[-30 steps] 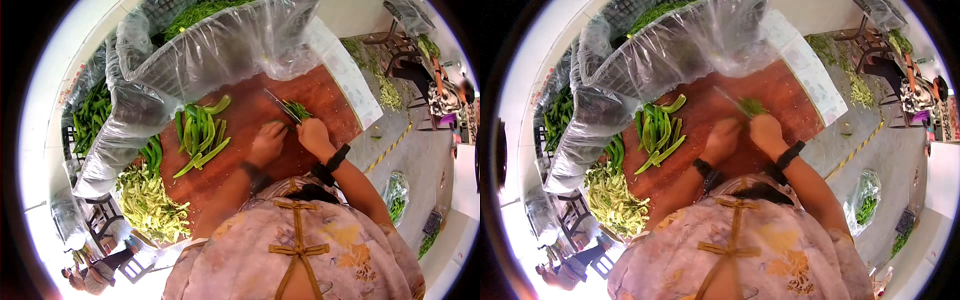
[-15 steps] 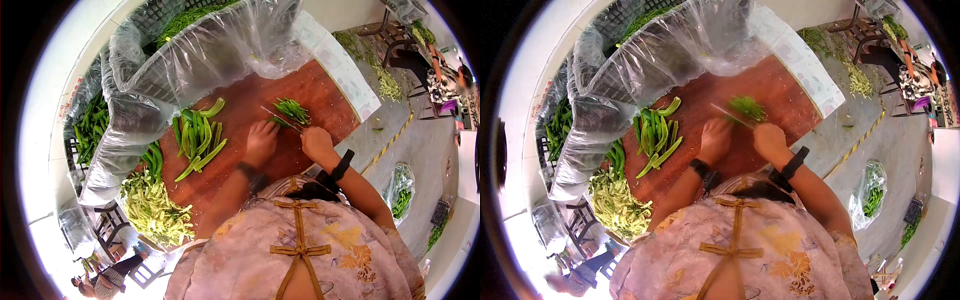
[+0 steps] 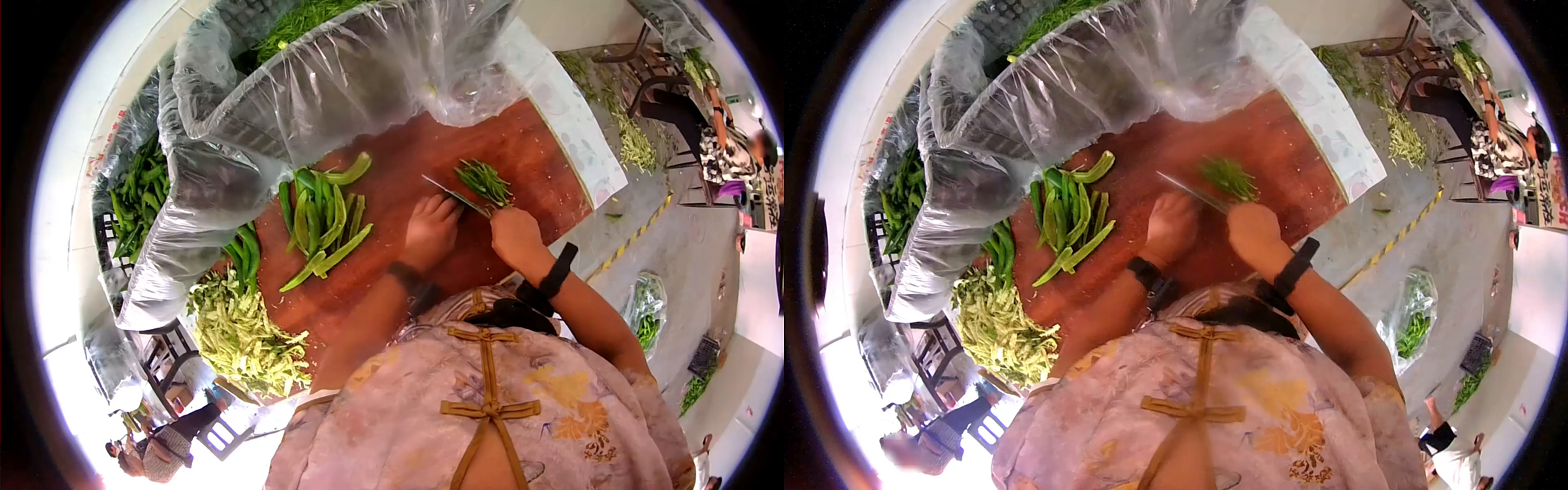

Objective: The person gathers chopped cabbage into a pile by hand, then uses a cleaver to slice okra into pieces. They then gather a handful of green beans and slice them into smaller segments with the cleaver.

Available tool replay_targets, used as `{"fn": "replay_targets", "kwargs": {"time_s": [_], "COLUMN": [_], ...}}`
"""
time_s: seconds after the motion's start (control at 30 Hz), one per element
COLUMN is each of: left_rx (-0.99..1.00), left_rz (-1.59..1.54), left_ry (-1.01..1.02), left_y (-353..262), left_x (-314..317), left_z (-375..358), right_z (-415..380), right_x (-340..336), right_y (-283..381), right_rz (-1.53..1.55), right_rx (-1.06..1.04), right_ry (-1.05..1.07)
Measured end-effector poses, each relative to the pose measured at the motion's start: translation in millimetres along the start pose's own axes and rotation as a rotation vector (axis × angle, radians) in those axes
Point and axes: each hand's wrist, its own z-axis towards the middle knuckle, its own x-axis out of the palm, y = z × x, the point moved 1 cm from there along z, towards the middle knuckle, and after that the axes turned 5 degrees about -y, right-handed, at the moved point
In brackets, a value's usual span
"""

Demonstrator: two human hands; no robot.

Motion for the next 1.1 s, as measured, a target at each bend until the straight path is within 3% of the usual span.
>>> {"fn": "replay_targets", "kwargs": {"time_s": [0.3, 0.4, 0.7, 1.03, 1.1], "left_rx": [0.084, 0.069, 0.049, 0.075, 0.114], "left_rz": [-0.070, -0.035, -0.021, -0.060, -0.074], "left_ry": [-0.058, -0.062, -0.025, -0.057, -0.103], "left_y": [3.8, 2.8, -3.2, 2.0, 2.4], "left_x": [1.7, 3.4, -2.5, 3.2, 2.7], "left_z": [0.2, -1.9, 0.6, 4.1, 6.3], "right_z": [48.2, 35.9, -1.1, 22.7, 34.4], "right_x": [22.0, 17.7, -0.8, 17.3, 23.4], "right_y": [5.8, -13.0, -2.9, 6.4, 9.1], "right_rz": [0.037, 0.063, 0.014, 0.038, 0.064], "right_rx": [-0.028, 0.001, 0.049, -0.015, -0.073], "right_ry": [-0.097, -0.223, -0.003, -0.053, -0.164]}}
